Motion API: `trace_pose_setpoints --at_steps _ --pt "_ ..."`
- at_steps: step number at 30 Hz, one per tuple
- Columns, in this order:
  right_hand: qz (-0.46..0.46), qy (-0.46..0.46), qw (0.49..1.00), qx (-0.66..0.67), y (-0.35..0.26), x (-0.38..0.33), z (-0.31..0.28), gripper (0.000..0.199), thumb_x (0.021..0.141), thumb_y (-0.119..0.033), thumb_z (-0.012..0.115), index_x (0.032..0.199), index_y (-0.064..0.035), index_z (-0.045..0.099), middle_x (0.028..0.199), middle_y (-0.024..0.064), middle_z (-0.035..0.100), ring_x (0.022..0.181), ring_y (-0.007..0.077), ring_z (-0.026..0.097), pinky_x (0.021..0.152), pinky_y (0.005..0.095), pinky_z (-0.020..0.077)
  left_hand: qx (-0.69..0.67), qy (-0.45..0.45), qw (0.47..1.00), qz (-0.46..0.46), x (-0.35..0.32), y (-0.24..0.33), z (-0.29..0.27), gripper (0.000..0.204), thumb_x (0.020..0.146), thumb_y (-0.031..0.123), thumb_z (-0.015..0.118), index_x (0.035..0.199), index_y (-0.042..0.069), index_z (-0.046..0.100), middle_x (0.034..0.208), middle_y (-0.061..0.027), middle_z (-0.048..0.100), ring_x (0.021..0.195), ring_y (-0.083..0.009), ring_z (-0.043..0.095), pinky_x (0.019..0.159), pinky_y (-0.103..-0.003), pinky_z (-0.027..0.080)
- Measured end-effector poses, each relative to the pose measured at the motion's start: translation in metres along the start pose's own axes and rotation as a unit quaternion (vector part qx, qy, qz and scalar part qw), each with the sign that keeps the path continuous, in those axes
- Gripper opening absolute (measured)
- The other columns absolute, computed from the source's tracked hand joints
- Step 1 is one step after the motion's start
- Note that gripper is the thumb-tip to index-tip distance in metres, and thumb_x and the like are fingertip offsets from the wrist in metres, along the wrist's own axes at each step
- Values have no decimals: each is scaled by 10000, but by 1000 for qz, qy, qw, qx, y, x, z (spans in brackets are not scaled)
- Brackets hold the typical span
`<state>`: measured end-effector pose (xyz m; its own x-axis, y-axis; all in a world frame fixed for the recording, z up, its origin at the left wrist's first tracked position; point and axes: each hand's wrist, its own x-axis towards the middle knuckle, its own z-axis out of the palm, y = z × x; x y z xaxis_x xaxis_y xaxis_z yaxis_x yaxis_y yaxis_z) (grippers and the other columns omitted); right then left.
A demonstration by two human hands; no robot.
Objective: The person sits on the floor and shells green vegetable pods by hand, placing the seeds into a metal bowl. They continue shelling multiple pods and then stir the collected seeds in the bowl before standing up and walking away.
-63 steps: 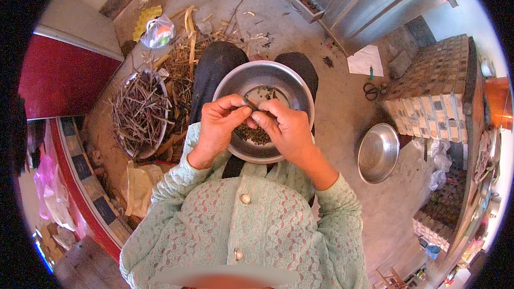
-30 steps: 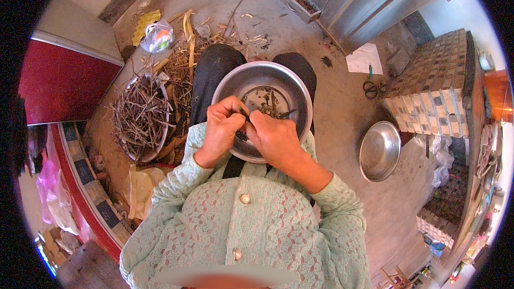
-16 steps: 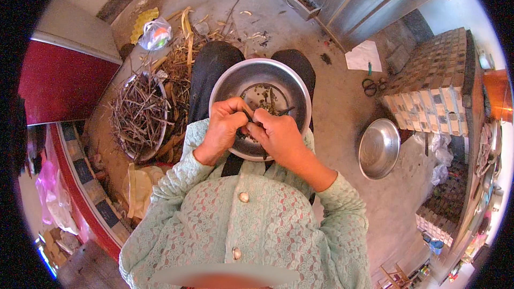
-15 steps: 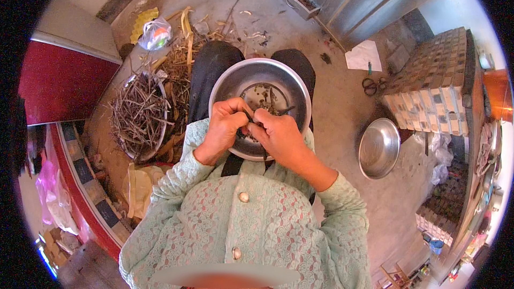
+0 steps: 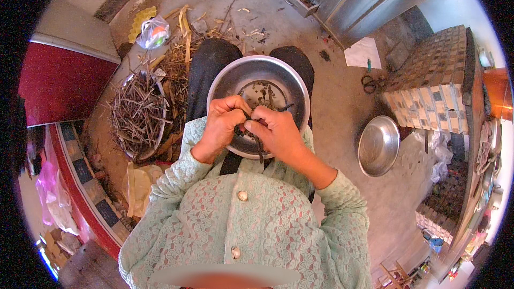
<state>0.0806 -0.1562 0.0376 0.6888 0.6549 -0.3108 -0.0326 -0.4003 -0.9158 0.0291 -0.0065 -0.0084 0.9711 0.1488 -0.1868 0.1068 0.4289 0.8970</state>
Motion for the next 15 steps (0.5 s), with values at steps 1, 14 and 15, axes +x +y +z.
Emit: trace_pose_setpoints --at_steps 1,14,15 --pt "38 -21 999 28 -2 0 -2 143 820 -108 637 773 -9 546 587 110 589 510 114 552 479 288 437 9 -7 1000 13 0 0 -1 114 738 -38 491 649 1 552 578 -16 533 496 -55 470 442 -202 359" --pt "-74 35 995 -66 6 5 -7 181 824 -165 648 803 -25 534 657 119 620 555 182 596 514 296 444 -27 -36 999 -26 1 9 -4 105 776 -18 536 683 28 524 654 -11 546 577 -63 515 534 -202 414" --pt "-96 43 991 -87 10 6 -5 182 825 -172 646 807 -32 531 660 129 615 564 215 604 518 306 448 -23 -38 999 -22 1 9 -5 109 778 -18 532 681 30 519 652 -8 542 578 -62 513 534 -200 412"
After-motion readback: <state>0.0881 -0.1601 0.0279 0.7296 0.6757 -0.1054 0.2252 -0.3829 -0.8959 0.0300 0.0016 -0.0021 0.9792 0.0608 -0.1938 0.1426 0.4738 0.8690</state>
